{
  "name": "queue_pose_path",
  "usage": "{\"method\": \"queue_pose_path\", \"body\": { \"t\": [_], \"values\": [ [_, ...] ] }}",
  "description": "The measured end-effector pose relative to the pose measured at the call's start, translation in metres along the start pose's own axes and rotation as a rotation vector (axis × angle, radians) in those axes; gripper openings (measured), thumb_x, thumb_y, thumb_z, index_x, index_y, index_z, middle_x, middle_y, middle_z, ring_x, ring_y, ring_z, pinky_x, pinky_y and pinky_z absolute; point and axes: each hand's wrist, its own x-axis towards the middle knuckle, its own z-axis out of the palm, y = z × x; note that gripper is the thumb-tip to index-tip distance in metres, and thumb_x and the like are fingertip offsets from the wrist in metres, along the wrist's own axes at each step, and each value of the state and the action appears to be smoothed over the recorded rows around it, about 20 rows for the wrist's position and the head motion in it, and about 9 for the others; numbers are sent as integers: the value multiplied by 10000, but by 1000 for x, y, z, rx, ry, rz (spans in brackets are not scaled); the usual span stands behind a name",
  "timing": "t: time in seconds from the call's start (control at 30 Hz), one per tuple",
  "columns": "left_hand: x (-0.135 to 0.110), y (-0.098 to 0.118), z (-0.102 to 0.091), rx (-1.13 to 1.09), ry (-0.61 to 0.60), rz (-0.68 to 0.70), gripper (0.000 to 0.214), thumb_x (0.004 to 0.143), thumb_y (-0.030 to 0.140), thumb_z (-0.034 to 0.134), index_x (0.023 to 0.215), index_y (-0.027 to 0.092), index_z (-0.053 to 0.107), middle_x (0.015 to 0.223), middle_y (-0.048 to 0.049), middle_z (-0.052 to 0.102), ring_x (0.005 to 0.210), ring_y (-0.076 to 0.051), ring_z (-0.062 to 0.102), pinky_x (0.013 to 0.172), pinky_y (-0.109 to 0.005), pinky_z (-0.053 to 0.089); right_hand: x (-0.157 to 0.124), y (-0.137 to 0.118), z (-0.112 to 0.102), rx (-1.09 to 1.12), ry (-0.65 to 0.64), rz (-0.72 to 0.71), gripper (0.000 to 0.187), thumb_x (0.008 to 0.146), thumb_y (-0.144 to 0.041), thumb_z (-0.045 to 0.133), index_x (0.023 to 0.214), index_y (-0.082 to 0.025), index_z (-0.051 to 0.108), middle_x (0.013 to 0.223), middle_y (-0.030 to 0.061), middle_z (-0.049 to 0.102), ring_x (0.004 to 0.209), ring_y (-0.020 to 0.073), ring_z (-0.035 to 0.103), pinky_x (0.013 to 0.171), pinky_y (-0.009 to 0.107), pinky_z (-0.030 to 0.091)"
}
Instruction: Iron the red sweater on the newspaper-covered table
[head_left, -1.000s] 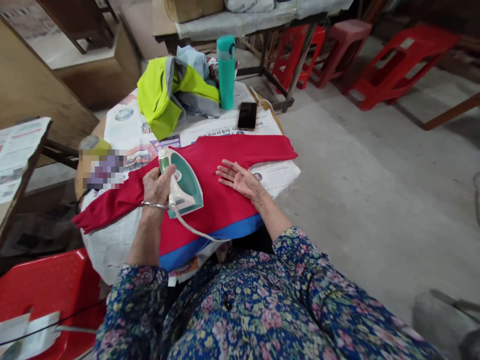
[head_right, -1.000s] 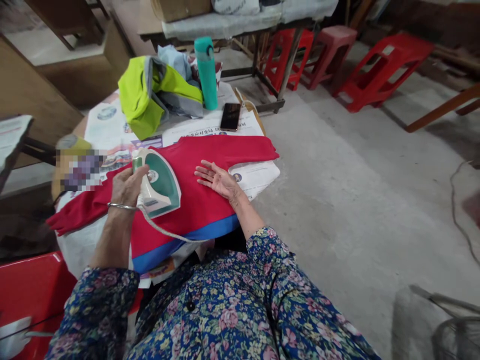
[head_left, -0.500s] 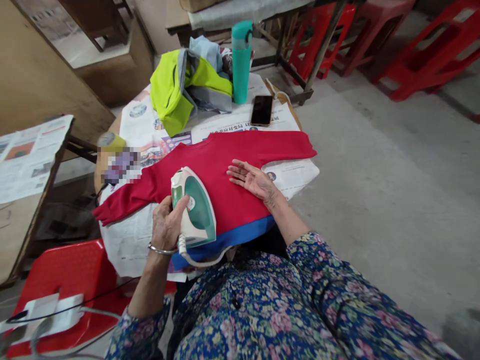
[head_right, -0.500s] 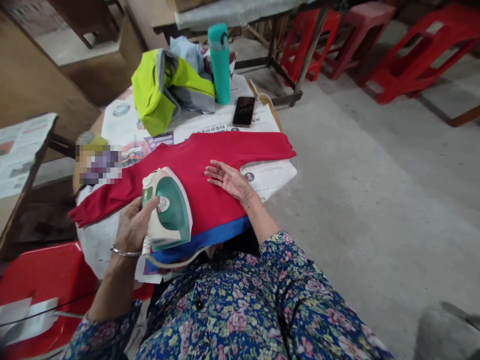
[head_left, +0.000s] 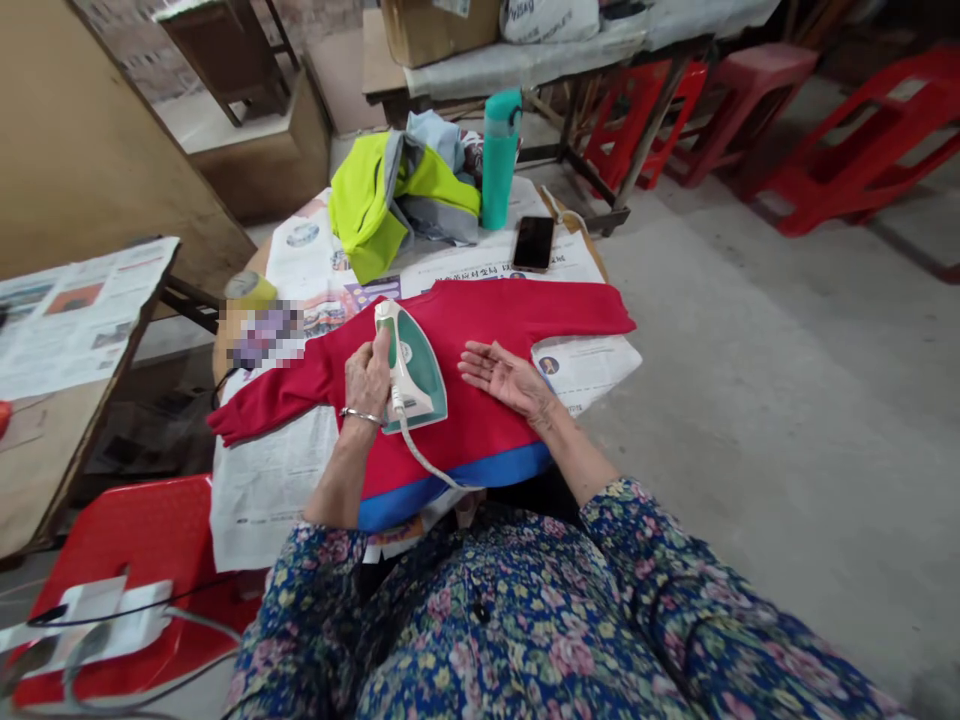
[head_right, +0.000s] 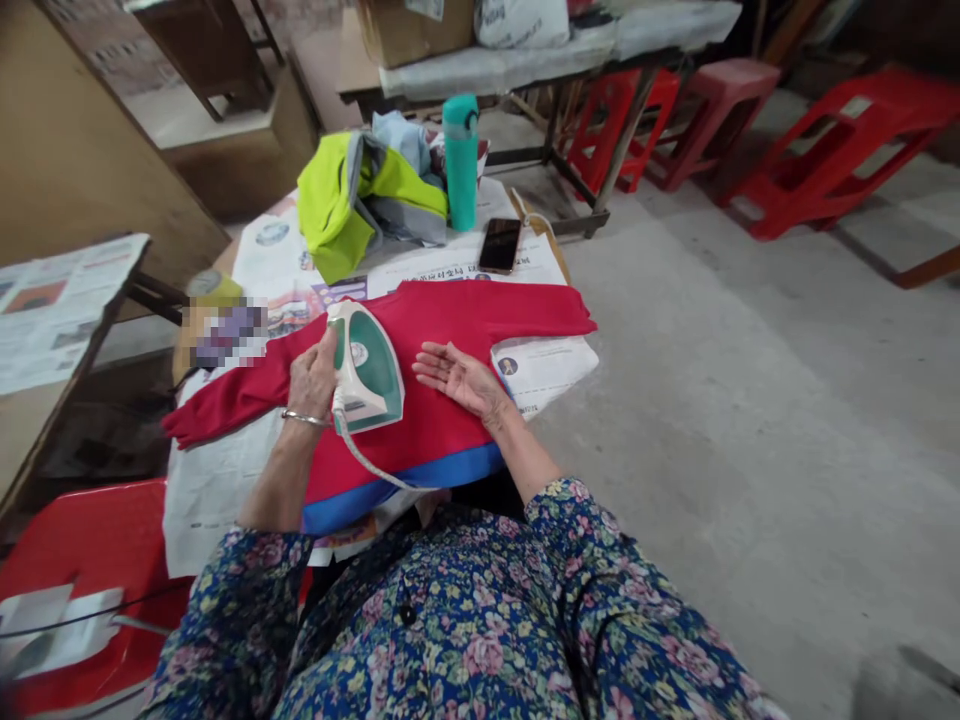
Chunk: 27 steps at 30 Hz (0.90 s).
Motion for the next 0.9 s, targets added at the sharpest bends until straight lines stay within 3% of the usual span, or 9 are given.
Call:
{"method": "queue_pose_path", "body": {
  "t": [0.1, 0.23, 0.37, 0.5, 0.63, 0.77, 0.9],
  "values": [
    [-23, -9, -12, -10, 92, -47, 515, 934, 740, 593, 761, 256, 553, 649, 35, 535, 623, -161, 551, 577, -282, 430, -1, 13, 29, -12, -52, 27, 331, 1158, -265, 506, 1009, -189, 791, 1005, 97, 866, 995, 191, 838, 1070, 377, 644],
    [-57, -32, -32, 63, 185, -25, 368, 959, 609, 548, 877, 257, 615, 717, 14, 628, 660, -168, 628, 654, -283, 516, 7, 22, 70, -55, -44, 10, 249, 1109, -215, 610, 951, -191, 801, 996, 87, 863, 940, 169, 823, 985, 301, 658],
    [-83, -60, -42, 156, 172, 5, 252, 963, 496, 564, 870, 268, 619, 679, 21, 626, 650, -187, 646, 689, -303, 547, 23, 23, 96, -149, -18, 35, 200, 1072, -227, 691, 897, -208, 785, 868, 44, 829, 760, 143, 765, 773, 223, 646],
    [-91, -77, -39, 222, 123, 2, 192, 973, 436, 580, 873, 276, 614, 671, 33, 623, 609, -192, 639, 686, -314, 517, 37, 24, 115, -270, -41, 65, 232, 1054, -373, 747, 919, -189, 784, 748, 63, 785, 692, 197, 757, 668, 283, 645],
    [-85, -80, -36, 250, 127, 7, 191, 997, 387, 524, 867, 279, 611, 687, 27, 622, 628, -192, 629, 695, -307, 496, 39, 29, 128, -278, 38, 82, 264, 1129, -323, 606, 1000, -158, 767, 665, 36, 739, 591, 175, 714, 633, 287, 629],
    [-81, -80, -37, 257, 132, 42, 200, 1004, 365, 516, 858, 278, 622, 726, 5, 659, 684, -200, 645, 714, -307, 498, 25, 34, 127, -266, 60, 54, 260, 1095, -406, 686, 1012, -168, 748, 641, 8, 715, 552, 166, 690, 597, 277, 612],
    [-84, -80, -37, 242, 134, 28, 213, 998, 378, 496, 871, 278, 635, 685, 10, 634, 654, -201, 628, 682, -306, 504, 6, 41, 116, -273, 8, 67, 263, 1065, -430, 717, 1008, -178, 763, 681, 36, 748, 622, 197, 735, 633, 308, 638]
  ]
}}
